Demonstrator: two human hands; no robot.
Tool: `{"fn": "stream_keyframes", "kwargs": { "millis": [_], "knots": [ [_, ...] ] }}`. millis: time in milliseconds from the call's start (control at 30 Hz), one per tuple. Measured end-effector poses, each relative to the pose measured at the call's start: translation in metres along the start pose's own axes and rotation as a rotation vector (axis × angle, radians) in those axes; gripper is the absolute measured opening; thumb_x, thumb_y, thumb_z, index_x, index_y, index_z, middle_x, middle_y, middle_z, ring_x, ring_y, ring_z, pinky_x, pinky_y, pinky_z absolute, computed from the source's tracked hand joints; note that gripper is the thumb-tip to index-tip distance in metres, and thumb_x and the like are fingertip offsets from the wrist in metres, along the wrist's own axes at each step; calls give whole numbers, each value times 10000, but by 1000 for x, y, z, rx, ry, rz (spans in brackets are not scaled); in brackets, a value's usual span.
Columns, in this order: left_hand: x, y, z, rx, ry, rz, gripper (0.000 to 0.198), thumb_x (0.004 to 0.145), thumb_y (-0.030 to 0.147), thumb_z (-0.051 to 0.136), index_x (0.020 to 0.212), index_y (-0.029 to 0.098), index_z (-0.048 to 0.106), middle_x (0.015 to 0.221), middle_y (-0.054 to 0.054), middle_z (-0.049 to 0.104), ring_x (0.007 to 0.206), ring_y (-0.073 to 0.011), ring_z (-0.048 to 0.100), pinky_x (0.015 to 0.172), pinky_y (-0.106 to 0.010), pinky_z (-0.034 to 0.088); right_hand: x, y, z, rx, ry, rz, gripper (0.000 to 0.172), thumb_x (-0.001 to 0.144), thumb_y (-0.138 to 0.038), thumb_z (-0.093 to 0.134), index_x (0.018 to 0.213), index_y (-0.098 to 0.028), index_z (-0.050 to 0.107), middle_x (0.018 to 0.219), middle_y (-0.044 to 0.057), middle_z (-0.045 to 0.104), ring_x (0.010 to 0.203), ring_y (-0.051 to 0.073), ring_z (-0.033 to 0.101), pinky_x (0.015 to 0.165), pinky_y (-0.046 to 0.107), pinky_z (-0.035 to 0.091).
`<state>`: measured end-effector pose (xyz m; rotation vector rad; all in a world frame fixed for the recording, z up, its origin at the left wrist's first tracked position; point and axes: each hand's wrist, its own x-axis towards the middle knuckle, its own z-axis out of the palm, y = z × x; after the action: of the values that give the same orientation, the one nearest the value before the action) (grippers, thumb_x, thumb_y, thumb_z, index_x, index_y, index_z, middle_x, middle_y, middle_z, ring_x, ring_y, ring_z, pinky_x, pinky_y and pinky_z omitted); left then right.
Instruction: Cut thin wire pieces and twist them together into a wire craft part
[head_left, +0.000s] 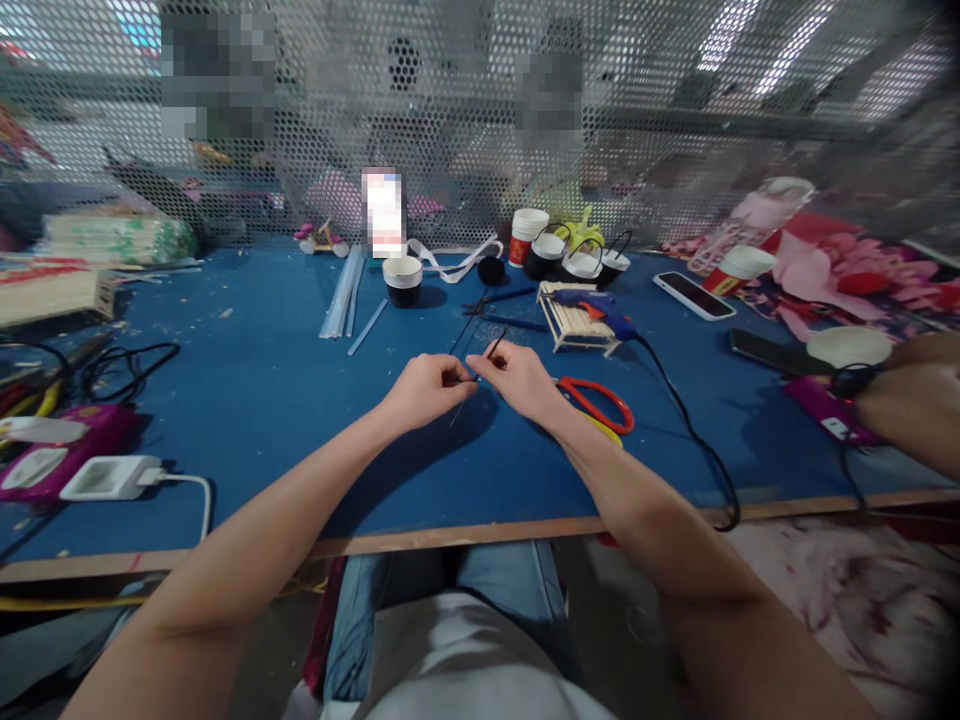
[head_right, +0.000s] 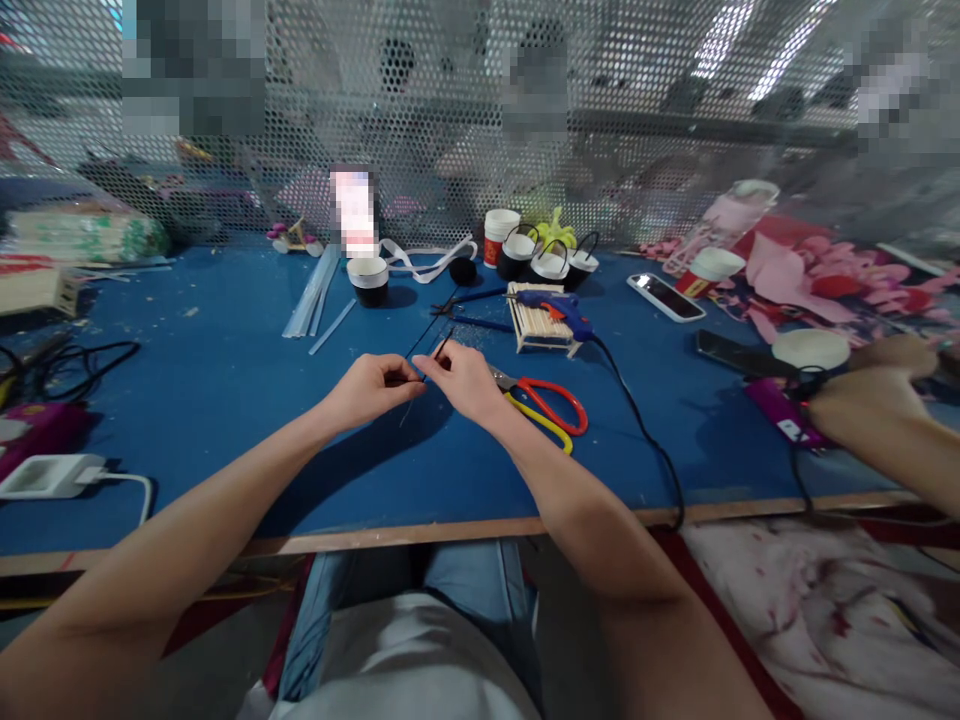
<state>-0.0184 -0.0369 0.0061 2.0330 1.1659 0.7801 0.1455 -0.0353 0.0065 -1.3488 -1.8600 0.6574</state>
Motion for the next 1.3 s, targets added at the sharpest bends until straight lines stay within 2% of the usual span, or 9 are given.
{"fn": "stream_keyframes", "kwargs": {
  "millis": [100, 267, 467, 633, 833, 900, 1100, 1200, 1300],
  "knots": [
    [1, -1, 1, -47, -14, -20, 191, 698, 298, 548, 625, 123, 567, 551, 13, 513, 509, -68, 405, 480, -192, 298, -1, -1, 1, 27, -9, -16, 319, 753, -452, 561, 643, -155, 519, 553, -8, 511, 506, 94, 445, 476, 223, 333],
    [1, -2, -1, -160, -57, -37, 272, 708, 344, 545, 556, 124, 496, 502, 36, 413, 478, -51, 325, 449, -185, 252, -3, -4, -1, 255, -192, -9, 298, 774, -457, 538, 770, -159, 525, 595, -11, 534, 489, 90, 483, 458, 213, 383],
    [1, -4, 0, -37, -1, 0, 216, 713, 319, 543, 618, 126, 548, 539, 19, 488, 505, -66, 386, 471, -188, 281, -4, -5, -1, 105, -94, 16, 338, 765, -488, 535, 684, -161, 506, 503, -24, 500, 463, 90, 445, 454, 214, 331],
    [0, -4, 4, 21, 41, 30, 199, 724, 300, 528, 678, 120, 602, 590, -7, 554, 541, -85, 437, 500, -201, 318, -3, -2, 3, 103, -31, 26, 348, 754, -492, 542, 638, -166, 506, 502, -19, 493, 488, 98, 436, 469, 223, 324],
    [1, -5, 6, 19, 62, 13, 203, 723, 303, 528, 672, 119, 598, 603, -11, 566, 548, -86, 448, 505, -201, 325, -3, 0, 6, 68, 53, -8, 370, 732, -482, 573, 570, -166, 469, 513, -24, 468, 500, 87, 398, 489, 227, 318],
    [1, -5, 6, 8, 57, 10, 211, 724, 310, 528, 647, 119, 578, 579, -1, 538, 532, -78, 422, 490, -196, 306, -3, -2, 4, 53, 41, 0, 375, 724, -481, 583, 562, -165, 464, 516, -22, 467, 501, 86, 400, 492, 228, 325],
    [2, -6, 1, -200, -50, -55, 272, 724, 366, 540, 605, 123, 522, 504, 36, 415, 471, -52, 322, 446, -190, 247, -3, -4, -1, 259, -172, 1, 301, 788, -467, 513, 780, -166, 518, 596, -14, 525, 486, 89, 477, 459, 216, 385],
    [3, -6, 1, -208, -52, -66, 254, 716, 359, 554, 625, 122, 535, 512, 33, 434, 466, -52, 338, 447, -192, 252, -2, -2, 0, 217, -138, 16, 302, 786, -461, 519, 719, -167, 502, 543, -23, 507, 463, 85, 467, 454, 214, 379],
    [1, -3, 1, -100, 3, -29, 217, 722, 329, 546, 650, 125, 562, 535, 20, 484, 489, -64, 380, 465, -195, 276, -2, -1, 1, 150, -79, 32, 306, 786, -455, 516, 681, -168, 495, 507, -28, 487, 465, 90, 452, 450, 213, 347]
  ]
}}
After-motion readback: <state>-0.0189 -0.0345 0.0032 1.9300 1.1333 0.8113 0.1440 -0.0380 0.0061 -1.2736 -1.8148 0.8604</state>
